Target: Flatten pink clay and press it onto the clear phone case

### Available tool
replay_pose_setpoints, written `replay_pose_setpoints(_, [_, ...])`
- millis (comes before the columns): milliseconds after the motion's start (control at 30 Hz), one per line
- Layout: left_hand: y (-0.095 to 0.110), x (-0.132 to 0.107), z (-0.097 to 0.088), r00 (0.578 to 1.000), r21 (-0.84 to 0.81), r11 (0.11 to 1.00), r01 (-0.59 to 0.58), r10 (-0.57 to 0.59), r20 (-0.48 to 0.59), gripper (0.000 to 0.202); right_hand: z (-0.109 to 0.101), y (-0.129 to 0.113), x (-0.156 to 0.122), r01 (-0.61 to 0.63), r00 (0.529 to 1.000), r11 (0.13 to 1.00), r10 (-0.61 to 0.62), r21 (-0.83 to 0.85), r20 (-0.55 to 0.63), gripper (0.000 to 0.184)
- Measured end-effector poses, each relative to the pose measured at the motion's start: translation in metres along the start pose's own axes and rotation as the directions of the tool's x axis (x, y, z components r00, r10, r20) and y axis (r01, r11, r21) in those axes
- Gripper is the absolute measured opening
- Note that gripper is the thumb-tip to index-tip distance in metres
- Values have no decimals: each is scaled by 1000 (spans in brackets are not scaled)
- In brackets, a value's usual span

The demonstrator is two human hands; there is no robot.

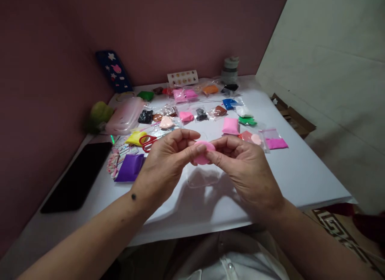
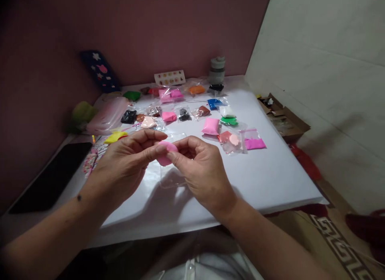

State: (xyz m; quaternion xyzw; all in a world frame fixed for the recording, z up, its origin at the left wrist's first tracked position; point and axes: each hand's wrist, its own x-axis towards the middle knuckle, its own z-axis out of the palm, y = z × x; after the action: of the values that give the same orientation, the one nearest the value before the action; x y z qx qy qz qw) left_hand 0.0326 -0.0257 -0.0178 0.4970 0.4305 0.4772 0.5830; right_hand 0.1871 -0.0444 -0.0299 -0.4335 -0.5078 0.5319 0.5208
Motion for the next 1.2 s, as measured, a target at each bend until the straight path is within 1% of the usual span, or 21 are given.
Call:
replay_pose_setpoints(67, [3, 1, -3, 999, 55, 998, 38, -37, -6, 15, -1, -5, 3, -14, 1000, 999, 15, -37, 18, 10])
replay_pose_setpoints(133, [7, 2, -7, 996, 89, 993, 80, -84, 34, 20, -2, -9, 5, -22, 999, 998, 24, -51, 43, 11])
replay_pose_setpoints(200, [9, 4, -8, 990, 73, 993, 97, -103, 91, 23, -4, -13, 8, -18, 996, 998, 23, -58, 84, 14])
replay_pose_setpoints(267, [7, 5, -8, 992, 9, 999, 53, -54, 115, 22, -8, -14, 14, -18, 991, 995, 30, -97, 130, 18])
replay_pose_setpoints(333, [5, 6, -6, 995, -39, 999, -4, 8, 102, 19, -11, -15, 22, -45, 978, 985, 77, -167, 193, 22])
replay_pose_setpoints(400, [3, 8, -6, 996, -41, 999, -36, 39, 79, 19, -14, -14, 31, -80, 964, 969, 135, -234, 229, 26])
replay_pose_setpoints(433, [3, 9, -6, 996, -8, 999, -40, 40, 74, 18, -15, -13, 35, -89, 959, 961, 154, -263, 238, 27])
replay_pose_setpoints(500, [5, 11, -8, 998, 122, 992, -36, 29, 62, 13, -16, -11, 43, -92, 956, 939, 175, -330, 233, 26])
replay_pose_setpoints(567, [5, 14, -11, 999, 255, 966, -38, 29, 41, 13, -15, -8, 49, -103, 953, 914, 204, -392, 226, 23])
replay_pose_setpoints(600, [5, 16, -13, 999, 294, 955, -40, 30, 36, 14, -14, -7, 52, -116, 946, 902, 228, -416, 229, 22])
replay_pose_setpoints(667, [2, 19, -15, 999, 319, 947, -35, 23, 42, 15, -13, -6, 57, -142, 930, 882, 274, -449, 246, 20])
replay_pose_setpoints(733, [-3, 21, -16, 998, 309, 951, -28, 10, 59, 15, -13, -5, 61, -147, 918, 869, 298, -472, 263, 19])
replay_pose_setpoints(833, [-9, 22, -17, 999, 306, 951, -44, 35, 34, 16, -16, -4, 66, -158, 899, 879, 317, -449, 303, 19])
replay_pose_setpoints(933, [-12, 25, -18, 998, 337, 940, -55, 54, 13, 16, -19, 0, 68, -223, 882, 912, 339, -344, 328, 16])
replay_pose_setpoints(1000, [-15, 28, -20, 1000, 336, 942, -29, 27, 11, 17, -20, 4, 69, -264, 882, 923, 349, -280, 316, 13])
replay_pose_setpoints(1067, [-18, 30, -22, 999, 256, 966, 22, -31, 33, 22, -21, 8, 68, -277, 889, 926, 348, -256, 297, 13])
replay_pose_setpoints(1133, [-21, 32, -22, 995, 153, 986, 65, -77, 68, 36, -22, 11, 68, -245, 895, 928, 328, -280, 302, 17])
replay_pose_setpoints(1200, [-23, 31, -20, 994, 124, 990, 72, -82, 74, 41, -23, 13, 66, -200, 903, 933, 295, -301, 312, 20])
